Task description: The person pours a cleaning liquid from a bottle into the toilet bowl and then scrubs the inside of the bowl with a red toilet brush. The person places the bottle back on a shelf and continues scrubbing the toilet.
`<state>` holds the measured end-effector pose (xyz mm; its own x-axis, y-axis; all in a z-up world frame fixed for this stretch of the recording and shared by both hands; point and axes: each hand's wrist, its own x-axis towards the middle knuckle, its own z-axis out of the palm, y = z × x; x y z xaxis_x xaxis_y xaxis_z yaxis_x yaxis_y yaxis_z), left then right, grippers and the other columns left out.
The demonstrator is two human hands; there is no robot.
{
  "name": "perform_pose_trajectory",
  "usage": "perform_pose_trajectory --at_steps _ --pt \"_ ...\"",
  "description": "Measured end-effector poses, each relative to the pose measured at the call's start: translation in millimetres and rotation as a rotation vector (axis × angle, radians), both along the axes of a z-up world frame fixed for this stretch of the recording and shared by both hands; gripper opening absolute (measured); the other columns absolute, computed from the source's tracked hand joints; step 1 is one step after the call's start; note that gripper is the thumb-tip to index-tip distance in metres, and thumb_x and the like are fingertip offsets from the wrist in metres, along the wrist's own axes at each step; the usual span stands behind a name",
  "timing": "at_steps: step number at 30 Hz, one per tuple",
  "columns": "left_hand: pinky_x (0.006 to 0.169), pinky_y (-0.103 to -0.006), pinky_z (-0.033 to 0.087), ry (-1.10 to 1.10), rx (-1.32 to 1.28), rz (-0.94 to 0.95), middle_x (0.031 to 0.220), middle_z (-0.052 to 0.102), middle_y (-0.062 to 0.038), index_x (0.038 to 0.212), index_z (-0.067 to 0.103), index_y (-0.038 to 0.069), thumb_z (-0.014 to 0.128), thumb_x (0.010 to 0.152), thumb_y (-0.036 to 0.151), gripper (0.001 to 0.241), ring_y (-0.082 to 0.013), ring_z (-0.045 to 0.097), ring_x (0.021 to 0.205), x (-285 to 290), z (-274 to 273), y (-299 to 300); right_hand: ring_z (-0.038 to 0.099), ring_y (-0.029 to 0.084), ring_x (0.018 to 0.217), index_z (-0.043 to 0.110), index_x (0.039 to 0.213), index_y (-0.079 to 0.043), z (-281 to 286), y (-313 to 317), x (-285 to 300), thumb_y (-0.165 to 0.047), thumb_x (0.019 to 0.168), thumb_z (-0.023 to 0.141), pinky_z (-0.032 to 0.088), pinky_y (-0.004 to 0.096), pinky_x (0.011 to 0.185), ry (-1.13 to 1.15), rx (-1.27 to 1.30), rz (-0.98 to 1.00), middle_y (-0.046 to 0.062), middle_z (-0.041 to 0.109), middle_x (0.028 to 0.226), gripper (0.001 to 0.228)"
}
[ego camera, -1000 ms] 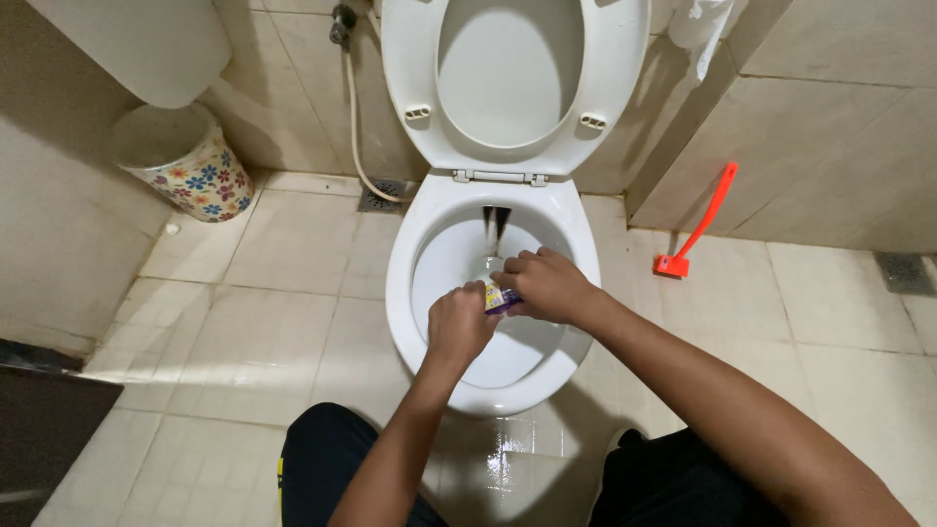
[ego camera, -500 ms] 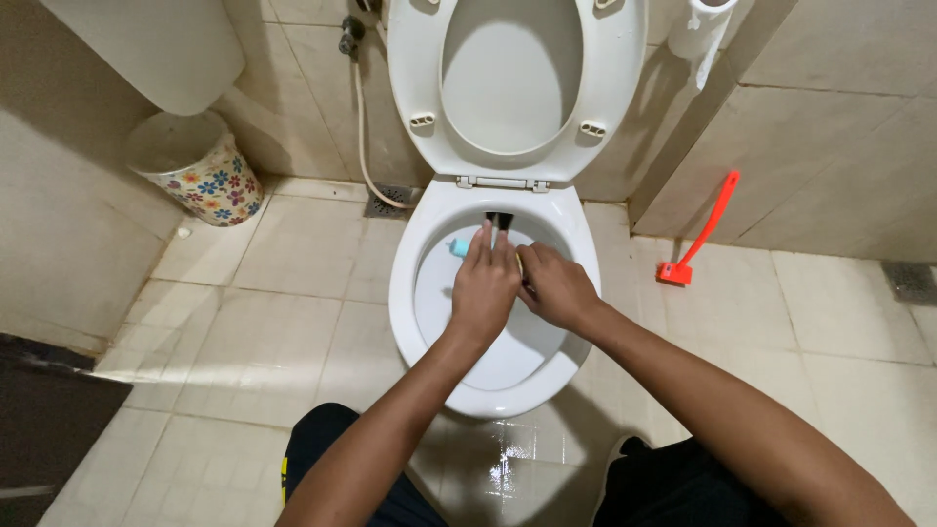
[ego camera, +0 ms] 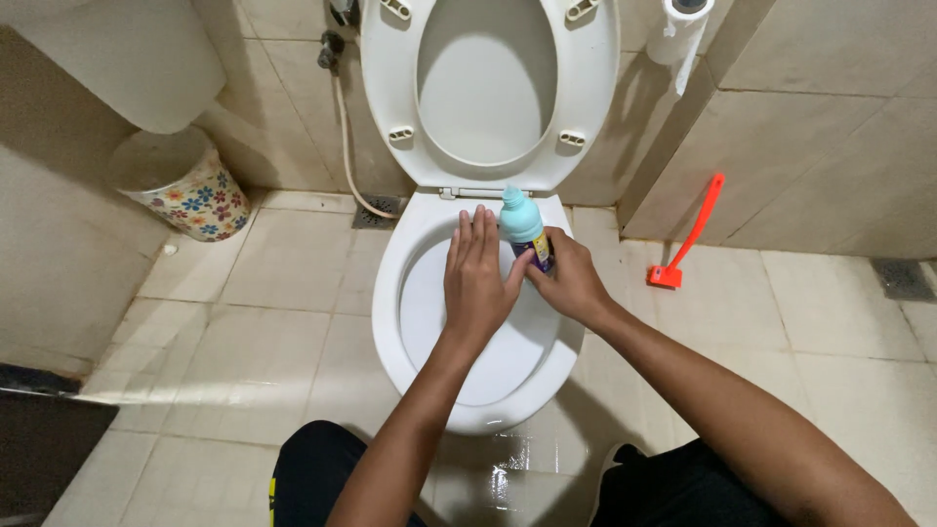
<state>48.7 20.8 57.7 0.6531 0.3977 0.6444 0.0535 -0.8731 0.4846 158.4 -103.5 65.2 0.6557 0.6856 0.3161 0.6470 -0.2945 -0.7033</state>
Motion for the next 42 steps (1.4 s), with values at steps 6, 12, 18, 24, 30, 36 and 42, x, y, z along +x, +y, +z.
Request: perform_pose_trajectory --at_steps 6,12,18,24,30,36,42 --pt "0.120 -0.0531 0.033 -0.011 -0.233 -0.031 0.146 0.055 -0.031 0.144 0.049 -0.014 0.079 0.090 0.038 0.080 -0.0478 0.043 0.145 29.0 3.7 -6.2 0.074 0.027 0.093 0.057 0.118 0.002 -13.1 0.1 14.2 -0.010 0.090 0.073 0.057 0.039 0.084 0.039 0.099 0.063 0.019 0.072 0.100 0.034" --pt "0.101 -0.0471 0.054 -0.154 -0.413 -0.065 0.123 0.070 -0.028 0.134 0.061 -0.006 0.083 0.089 0.023 0.058 -0.0445 0.065 0.124 47.6 14.9 -12.0 0.074 0.026 0.091 0.057 0.126 0.002 -4.4 6.3 22.7 -0.007 0.089 0.073 0.058 0.037 0.083 0.126 0.090 0.033 0.016 0.074 0.101 0.041" --pt "0.085 -0.0406 0.059 -0.167 -0.561 -0.165 0.106 0.075 -0.017 0.124 0.065 0.001 0.081 0.088 0.012 0.041 -0.0313 0.075 0.097 49.9 58.5 -22.8 0.074 0.028 0.109 0.054 0.139 0.002 18.1 3.7 24.4 -0.001 0.090 0.073 0.057 0.039 0.093 0.116 0.244 0.030 0.020 0.072 0.122 0.054" --pt "0.080 -0.0389 0.059 -0.070 -0.647 -0.127 0.101 0.075 -0.016 0.118 0.066 0.002 0.083 0.086 0.013 0.037 -0.0292 0.076 0.091 54.7 115.4 -36.0 0.070 0.032 0.119 0.052 0.142 0.003 58.6 -12.0 23.3 -0.001 0.088 0.076 0.056 0.040 0.100 0.084 0.283 0.041 0.020 0.067 0.130 0.059" --pt "0.081 -0.0386 0.058 -0.043 -0.623 -0.145 0.104 0.074 -0.015 0.116 0.067 0.002 0.083 0.087 0.013 0.036 -0.0310 0.074 0.094 50.2 201.1 -53.4 0.070 0.036 0.117 0.056 0.137 0.002 160.3 -29.9 13.9 -0.008 0.089 0.083 0.056 0.040 0.097 0.028 0.200 -0.070 0.020 0.068 0.128 0.056" --pt "0.083 -0.0387 0.058 -0.015 -0.641 -0.170 0.104 0.074 -0.014 0.116 0.067 0.001 0.084 0.086 0.015 0.037 -0.0303 0.074 0.096 41.4 310.9 -73.0 0.071 0.035 0.113 0.058 0.134 0.001 270.0 -52.0 2.1 -0.009 0.087 0.084 0.056 0.040 0.094 0.049 0.171 -0.117 0.020 0.069 0.124 0.055" --pt "0.092 -0.0414 0.057 -0.096 -0.594 -0.228 0.108 0.074 -0.016 0.116 0.068 0.001 0.085 0.085 0.013 0.038 -0.0326 0.073 0.100 22.5 397.8 -99.9 0.072 0.032 0.112 0.059 0.133 0.000 364.2 -79.7 -24.7 -0.007 0.086 0.081 0.058 0.037 0.094 0.099 0.232 -0.170 0.018 0.071 0.122 0.053"
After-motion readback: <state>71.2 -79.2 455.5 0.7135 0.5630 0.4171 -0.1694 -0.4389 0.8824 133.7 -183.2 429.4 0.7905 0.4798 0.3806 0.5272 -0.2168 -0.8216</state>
